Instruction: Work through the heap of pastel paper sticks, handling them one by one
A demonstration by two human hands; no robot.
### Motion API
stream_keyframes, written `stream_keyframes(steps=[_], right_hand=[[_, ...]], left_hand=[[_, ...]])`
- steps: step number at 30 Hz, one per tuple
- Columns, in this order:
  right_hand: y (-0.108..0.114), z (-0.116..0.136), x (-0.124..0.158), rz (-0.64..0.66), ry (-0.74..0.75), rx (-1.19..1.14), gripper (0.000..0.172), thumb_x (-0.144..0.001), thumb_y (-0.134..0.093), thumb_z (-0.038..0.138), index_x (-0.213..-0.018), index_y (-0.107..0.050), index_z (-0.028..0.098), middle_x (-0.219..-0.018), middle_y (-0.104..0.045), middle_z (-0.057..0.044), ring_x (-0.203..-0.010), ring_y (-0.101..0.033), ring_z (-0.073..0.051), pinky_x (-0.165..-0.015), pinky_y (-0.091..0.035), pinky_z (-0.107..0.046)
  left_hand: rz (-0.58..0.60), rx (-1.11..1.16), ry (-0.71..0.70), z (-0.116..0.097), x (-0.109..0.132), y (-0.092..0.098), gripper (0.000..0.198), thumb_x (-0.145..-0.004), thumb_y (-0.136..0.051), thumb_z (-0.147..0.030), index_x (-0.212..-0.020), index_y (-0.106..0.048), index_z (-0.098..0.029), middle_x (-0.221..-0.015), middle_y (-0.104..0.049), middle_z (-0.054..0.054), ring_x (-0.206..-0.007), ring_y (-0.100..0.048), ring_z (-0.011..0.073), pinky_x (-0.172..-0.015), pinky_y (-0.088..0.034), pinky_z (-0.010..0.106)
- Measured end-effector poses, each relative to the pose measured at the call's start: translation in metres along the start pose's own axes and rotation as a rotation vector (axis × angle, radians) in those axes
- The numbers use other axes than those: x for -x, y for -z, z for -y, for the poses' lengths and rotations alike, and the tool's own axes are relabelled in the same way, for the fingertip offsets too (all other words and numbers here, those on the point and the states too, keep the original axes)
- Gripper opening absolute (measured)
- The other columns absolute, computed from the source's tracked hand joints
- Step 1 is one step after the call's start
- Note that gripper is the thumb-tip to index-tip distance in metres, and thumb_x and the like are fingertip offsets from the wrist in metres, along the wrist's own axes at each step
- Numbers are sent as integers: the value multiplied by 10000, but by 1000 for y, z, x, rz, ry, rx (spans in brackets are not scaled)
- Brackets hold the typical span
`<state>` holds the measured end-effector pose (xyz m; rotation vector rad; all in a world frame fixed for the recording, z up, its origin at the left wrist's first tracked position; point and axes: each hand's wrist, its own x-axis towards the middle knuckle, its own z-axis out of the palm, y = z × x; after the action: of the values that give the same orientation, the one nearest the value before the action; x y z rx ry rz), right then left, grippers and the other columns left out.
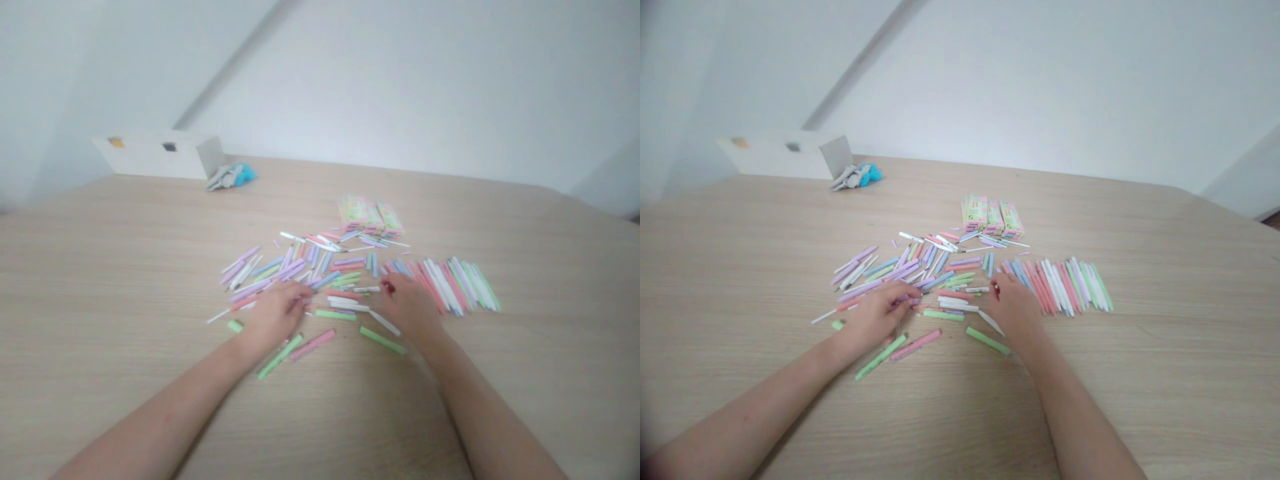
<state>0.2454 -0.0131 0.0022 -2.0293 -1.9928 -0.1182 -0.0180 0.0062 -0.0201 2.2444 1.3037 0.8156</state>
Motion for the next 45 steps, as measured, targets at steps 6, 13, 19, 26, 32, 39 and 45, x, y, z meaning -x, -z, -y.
stream_keyframes(steps=[6,13,19,26,32,39,45], right_hand=[[-19,19,5,29,347,-248,240,-902,-458,186,-1014,-670,193,-1045,-654,-71,-1015,-550,-190,-923,-408,-320],[-27,21,3,63,308,-226,235,-914,-465,225,-1002,-676,174,-1006,-652,-83,-1000,-547,-191,-927,-406,-323],[-29,21,3,105,249,-262,210,-911,-477,250,-945,-670,176,-934,-635,-81,-939,-553,-190,-862,-417,-309],[-26,25,5,87,222,-259,119,-884,-502,231,-828,-583,166,-876,-609,-71,-878,-538,-198,-781,-405,-298],[-23,24,6,66,144,-354,82,-875,-483,213,-883,-553,170,-850,-611,-61,-798,-549,-184,-701,-401,-274],[-19,27,9,52,181,-397,121,-893,-467,271,-883,-541,175,-810,-635,-46,-724,-565,-173,-656,-390,-268],[-16,28,11,38,193,-451,113,-885,-488,269,-899,-556,180,-803,-653,-37,-689,-570,-160,-622,-380,-260]], left_hand=[[35,-143,-108,-1,2,-5,234,-863,-503,-194,-1000,-689,-232,-1015,-656,47,-954,-579,208,-855,-441,336],[53,-212,-99,-3,3,-9,247,-861,-495,-173,-976,-706,-229,-956,-616,58,-898,-564,202,-786,-449,313],[102,-251,-72,-6,3,-7,234,-869,-488,-186,-935,-710,-224,-930,-604,60,-877,-568,205,-747,-435,314],[145,-257,-62,-6,3,-6,241,-881,-456,-171,-906,-690,-225,-937,-601,49,-893,-571,203,-763,-431,313],[174,-240,-66,-6,4,-5,230,-876,-429,-134,-877,-650,-200,-962,-601,56,-917,-572,205,-794,-437,318],[177,-210,-103,-4,5,-7,196,-874,-436,-133,-893,-622,-193,-923,-604,58,-912,-574,204,-807,-440,318],[176,-215,-135,-1,6,-11,250,-896,-413,-155,-928,-659,-191,-923,-593,74,-876,-579,201,-783,-443,314]])
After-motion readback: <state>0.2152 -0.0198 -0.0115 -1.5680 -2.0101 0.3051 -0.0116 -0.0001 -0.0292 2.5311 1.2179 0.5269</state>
